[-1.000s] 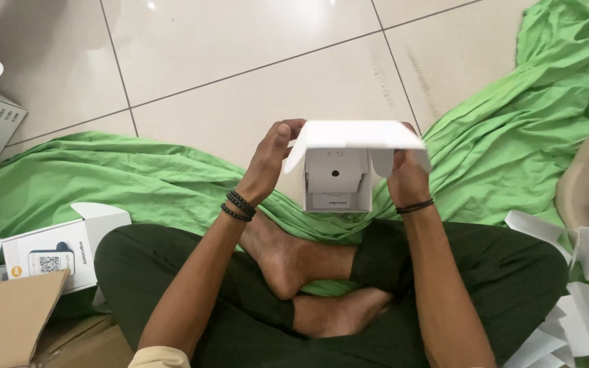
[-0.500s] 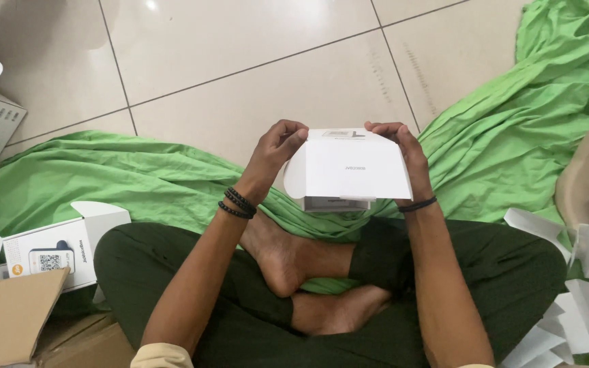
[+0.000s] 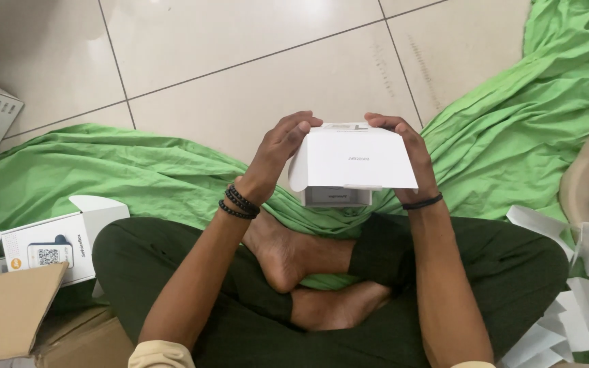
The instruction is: The person places warranty cards and cardboard inserts into small white product boxes.
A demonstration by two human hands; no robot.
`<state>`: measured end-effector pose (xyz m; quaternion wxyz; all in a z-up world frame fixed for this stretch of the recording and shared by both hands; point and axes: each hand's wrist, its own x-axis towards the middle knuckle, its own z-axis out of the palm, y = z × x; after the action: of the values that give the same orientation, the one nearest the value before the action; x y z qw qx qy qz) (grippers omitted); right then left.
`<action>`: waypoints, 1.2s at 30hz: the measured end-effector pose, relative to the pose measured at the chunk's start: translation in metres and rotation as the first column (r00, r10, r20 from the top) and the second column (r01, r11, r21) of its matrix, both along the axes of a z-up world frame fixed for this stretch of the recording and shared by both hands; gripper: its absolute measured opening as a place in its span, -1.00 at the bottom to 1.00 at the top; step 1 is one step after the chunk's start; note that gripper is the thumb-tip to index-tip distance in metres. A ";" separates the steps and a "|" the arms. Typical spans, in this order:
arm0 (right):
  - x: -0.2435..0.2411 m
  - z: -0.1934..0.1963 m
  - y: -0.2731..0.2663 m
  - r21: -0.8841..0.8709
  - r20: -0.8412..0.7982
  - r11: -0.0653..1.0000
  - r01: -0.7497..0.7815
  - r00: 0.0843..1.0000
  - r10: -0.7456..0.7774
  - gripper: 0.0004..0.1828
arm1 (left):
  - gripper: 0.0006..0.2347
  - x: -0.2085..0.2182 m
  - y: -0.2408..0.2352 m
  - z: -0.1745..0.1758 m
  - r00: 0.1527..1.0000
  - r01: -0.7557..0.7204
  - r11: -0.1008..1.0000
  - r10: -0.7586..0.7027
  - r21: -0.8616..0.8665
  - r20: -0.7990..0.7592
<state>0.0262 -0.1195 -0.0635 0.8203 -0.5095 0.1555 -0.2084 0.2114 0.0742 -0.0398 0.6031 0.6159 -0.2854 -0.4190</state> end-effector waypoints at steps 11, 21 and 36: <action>0.001 -0.002 -0.003 -0.182 -0.093 0.983 -0.019 0.996 0.002 -0.42 | -0.38 0.000 -0.001 0.002 1.000 0.010 1.000 -0.011 -0.010 -0.023; 0.004 0.002 0.003 -0.109 -0.089 0.994 -0.005 0.996 -0.005 -0.42 | -0.48 -0.003 -0.004 -0.003 0.998 0.017 0.998 -0.020 -0.057 -0.062; -0.015 -0.031 0.039 -0.669 -0.634 0.715 -0.204 0.659 -0.405 -0.24 | -0.30 -0.041 0.012 -0.051 0.908 -0.185 0.870 -0.027 0.457 0.418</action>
<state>0.0110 -0.0802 -0.0948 0.4155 -0.8048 0.4175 -0.0727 0.1701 0.0864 -0.0911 0.3716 0.8331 -0.2652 -0.3123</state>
